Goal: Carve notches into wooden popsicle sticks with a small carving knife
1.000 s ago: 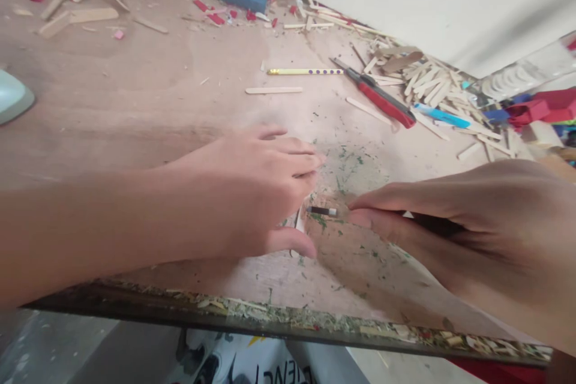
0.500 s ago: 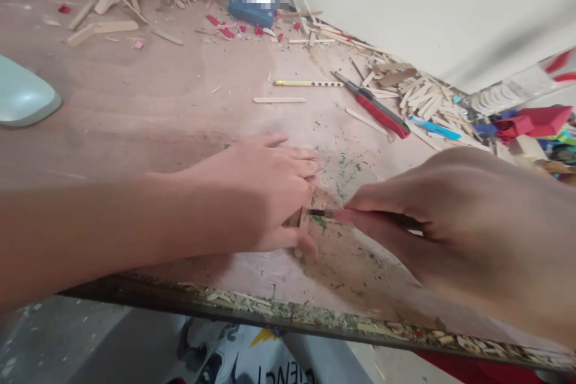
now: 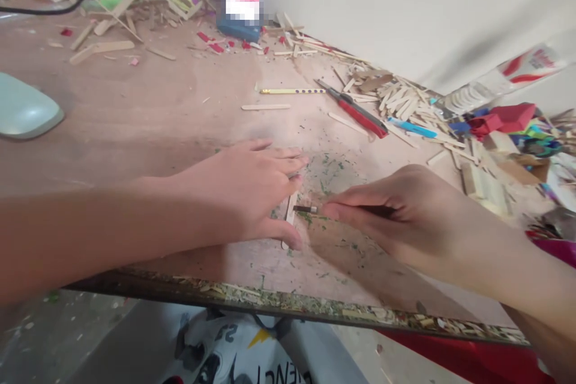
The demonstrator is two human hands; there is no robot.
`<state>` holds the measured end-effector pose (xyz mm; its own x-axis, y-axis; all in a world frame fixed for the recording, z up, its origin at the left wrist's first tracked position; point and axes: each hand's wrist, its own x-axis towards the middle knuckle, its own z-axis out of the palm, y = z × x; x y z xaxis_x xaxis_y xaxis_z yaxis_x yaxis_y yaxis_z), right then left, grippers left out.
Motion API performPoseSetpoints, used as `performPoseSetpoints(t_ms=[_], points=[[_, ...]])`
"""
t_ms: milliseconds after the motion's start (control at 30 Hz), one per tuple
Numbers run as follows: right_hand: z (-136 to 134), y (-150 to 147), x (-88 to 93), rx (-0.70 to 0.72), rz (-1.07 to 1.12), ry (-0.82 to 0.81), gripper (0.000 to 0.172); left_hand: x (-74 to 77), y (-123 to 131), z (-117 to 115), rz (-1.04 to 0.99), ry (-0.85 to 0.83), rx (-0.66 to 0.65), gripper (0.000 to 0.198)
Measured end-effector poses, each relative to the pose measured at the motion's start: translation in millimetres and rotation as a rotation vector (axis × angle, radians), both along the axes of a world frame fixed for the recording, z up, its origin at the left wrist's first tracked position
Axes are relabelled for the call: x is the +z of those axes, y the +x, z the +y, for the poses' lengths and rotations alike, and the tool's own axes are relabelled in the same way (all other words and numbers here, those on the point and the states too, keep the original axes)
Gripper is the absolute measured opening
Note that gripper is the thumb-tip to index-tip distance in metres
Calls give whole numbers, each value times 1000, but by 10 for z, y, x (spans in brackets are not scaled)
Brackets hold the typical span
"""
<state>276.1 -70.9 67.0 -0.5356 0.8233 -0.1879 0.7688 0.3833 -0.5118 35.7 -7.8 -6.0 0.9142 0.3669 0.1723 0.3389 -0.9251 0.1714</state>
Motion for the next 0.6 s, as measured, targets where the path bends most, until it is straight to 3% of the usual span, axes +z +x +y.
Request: performPoseSetpoints(t_ms=[167,433,600], points=[[-48,52,-99,-51,40,-24,47,-8,-10,16,12,-14,-2,86],[-137,72,-86,128,-62,274,25,41,-8,-4,80,4,10,87],[-257,21,-159,-19,-61,258,26,-16,-37,15,21,58,-32,86]])
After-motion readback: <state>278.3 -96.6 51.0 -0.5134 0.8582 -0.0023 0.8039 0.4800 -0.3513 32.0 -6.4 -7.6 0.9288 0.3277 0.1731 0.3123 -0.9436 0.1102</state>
